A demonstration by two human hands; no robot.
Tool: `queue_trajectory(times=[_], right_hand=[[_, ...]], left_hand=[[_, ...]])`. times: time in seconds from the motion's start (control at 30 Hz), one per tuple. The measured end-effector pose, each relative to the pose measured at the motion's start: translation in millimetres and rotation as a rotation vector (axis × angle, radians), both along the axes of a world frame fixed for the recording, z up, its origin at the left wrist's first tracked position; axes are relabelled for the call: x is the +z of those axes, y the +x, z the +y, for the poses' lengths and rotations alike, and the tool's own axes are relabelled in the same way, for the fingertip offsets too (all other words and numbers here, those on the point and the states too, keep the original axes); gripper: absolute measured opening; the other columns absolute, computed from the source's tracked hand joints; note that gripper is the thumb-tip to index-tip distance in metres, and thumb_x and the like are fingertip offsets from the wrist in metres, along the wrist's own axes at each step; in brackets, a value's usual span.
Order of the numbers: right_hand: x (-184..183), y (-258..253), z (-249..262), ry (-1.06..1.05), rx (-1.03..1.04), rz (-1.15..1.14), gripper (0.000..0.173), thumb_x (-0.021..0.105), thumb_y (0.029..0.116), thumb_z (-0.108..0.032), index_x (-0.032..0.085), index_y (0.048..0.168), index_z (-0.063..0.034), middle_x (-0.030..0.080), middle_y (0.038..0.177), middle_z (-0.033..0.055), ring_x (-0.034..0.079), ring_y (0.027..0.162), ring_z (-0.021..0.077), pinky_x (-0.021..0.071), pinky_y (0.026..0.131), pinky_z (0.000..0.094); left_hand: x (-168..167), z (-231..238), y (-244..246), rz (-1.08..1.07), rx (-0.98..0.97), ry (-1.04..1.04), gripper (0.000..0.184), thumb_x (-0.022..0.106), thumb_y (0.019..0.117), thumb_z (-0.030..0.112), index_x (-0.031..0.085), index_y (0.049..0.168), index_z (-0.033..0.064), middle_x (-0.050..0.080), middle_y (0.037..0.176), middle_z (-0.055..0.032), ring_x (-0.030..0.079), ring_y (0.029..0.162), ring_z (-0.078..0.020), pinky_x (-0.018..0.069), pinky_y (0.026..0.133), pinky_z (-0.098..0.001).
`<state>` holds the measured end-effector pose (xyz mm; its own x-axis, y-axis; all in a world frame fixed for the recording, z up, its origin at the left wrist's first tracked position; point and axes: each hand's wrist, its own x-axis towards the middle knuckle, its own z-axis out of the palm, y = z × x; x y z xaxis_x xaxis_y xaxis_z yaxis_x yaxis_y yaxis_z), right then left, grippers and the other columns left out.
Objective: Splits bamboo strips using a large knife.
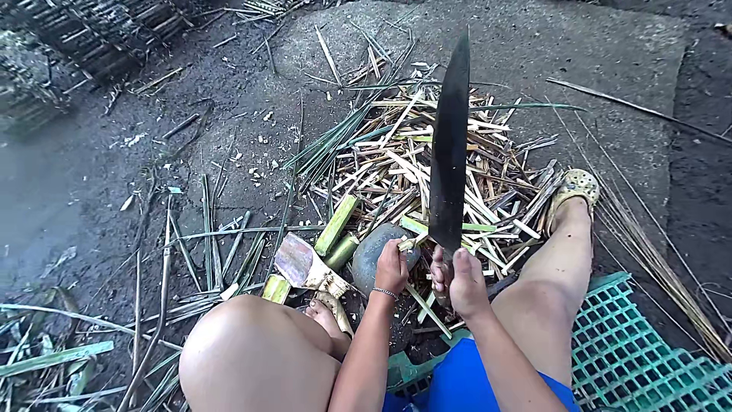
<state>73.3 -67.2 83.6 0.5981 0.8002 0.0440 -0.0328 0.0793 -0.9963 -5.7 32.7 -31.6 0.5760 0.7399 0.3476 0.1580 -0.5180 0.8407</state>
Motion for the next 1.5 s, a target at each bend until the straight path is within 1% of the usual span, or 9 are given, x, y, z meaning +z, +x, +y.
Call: queue_trajectory(times=[0.3,0.53,0.67,0.73,0.83,0.9,1.0,1.23,1.5], right_hand=[[0,-1,-16,-0.249,0.104,0.119,0.044,0.028,0.1072,-0.047,0.053,0.085,-0.0178,0.047,0.055,-0.0135,0.045,0.043,-0.0017,0.0422,0.043,0.0146],[9,-2,-17,-0.197,0.099,0.028,0.044,0.035,0.1059,-0.053,0.053,0.083,-0.0212,0.046,0.056,-0.0167,0.045,0.044,-0.0046,0.0420,0.043,0.0132],[-15,2,-13,-0.542,0.200,-0.148,0.049,0.034,0.1081,-0.043,0.063,0.093,-0.0060,0.047,0.063,-0.0044,0.048,0.053,0.0073,0.0459,0.054,0.0294],[-29,-5,-17,-0.546,0.207,-0.145,0.048,0.035,0.1075,-0.042,0.064,0.090,-0.0070,0.047,0.063,-0.0057,0.048,0.053,0.0058,0.0456,0.054,0.0278],[-22,-15,-29,-0.266,0.159,-0.054,0.050,0.037,0.1036,-0.058,0.057,0.082,-0.0172,0.046,0.059,-0.0158,0.044,0.048,-0.0046,0.0414,0.046,0.0157],[-6,-13,-29,-0.111,0.141,-0.033,0.059,0.038,0.0971,-0.075,0.056,0.083,-0.0208,0.046,0.059,-0.0166,0.044,0.047,-0.0051,0.0414,0.044,0.0146],[14,-4,-22,-0.061,0.126,-0.027,0.060,0.038,0.0935,-0.080,0.055,0.084,-0.0233,0.046,0.059,-0.0170,0.043,0.046,-0.0044,0.0405,0.042,0.0144],[1,-5,-11,-0.278,0.167,0.039,0.040,0.030,0.1072,-0.041,0.051,0.081,-0.0198,0.044,0.056,-0.0151,0.042,0.044,-0.0038,0.0399,0.043,0.0141],[5,2,-7,-0.332,0.189,0.036,0.040,0.030,0.1082,-0.038,0.052,0.080,-0.0194,0.043,0.055,-0.0137,0.042,0.043,-0.0025,0.0398,0.043,0.0149]], left_hand=[[-1,-5,-1,-0.007,-0.007,0.018,0.030,0.042,0.1006,0.007,0.060,0.110,-0.0159,0.067,0.105,-0.0294,0.068,0.102,-0.0360,0.0521,0.097,-0.0415],[0,1,-3,-0.003,-0.021,-0.007,0.034,0.040,0.1032,0.011,0.060,0.114,-0.0156,0.067,0.105,-0.0279,0.068,0.102,-0.0329,0.0519,0.098,-0.0398],[3,-4,-5,0.061,-0.080,-0.088,0.031,0.045,0.0969,0.004,0.060,0.115,-0.0168,0.066,0.111,-0.0306,0.066,0.109,-0.0381,0.0500,0.102,-0.0448],[1,-6,-7,0.061,-0.058,-0.103,0.033,0.047,0.0935,0.001,0.060,0.117,-0.0193,0.066,0.115,-0.0336,0.065,0.113,-0.0408,0.0481,0.106,-0.0455],[1,-6,-6,0.030,-0.003,-0.082,0.035,0.042,0.0987,0.006,0.059,0.116,-0.0193,0.066,0.111,-0.0323,0.066,0.109,-0.0377,0.0486,0.104,-0.0429],[1,-3,-6,0.018,0.019,-0.070,0.036,0.040,0.1024,0.010,0.058,0.119,-0.0178,0.066,0.111,-0.0309,0.067,0.107,-0.0353,0.0503,0.101,-0.0421],[1,1,-7,-0.001,0.042,-0.069,0.038,0.039,0.1041,0.012,0.058,0.119,-0.0168,0.067,0.108,-0.0286,0.068,0.103,-0.0318,0.0521,0.098,-0.0408],[3,-3,-7,0.005,0.028,-0.063,0.036,0.040,0.1018,0.010,0.057,0.117,-0.0184,0.066,0.109,-0.0314,0.068,0.104,-0.0349,0.0513,0.098,-0.0417],[5,3,-8,0.025,-0.009,-0.064,0.034,0.042,0.1013,0.008,0.059,0.117,-0.0176,0.067,0.110,-0.0307,0.068,0.105,-0.0352,0.0511,0.099,-0.0419]])
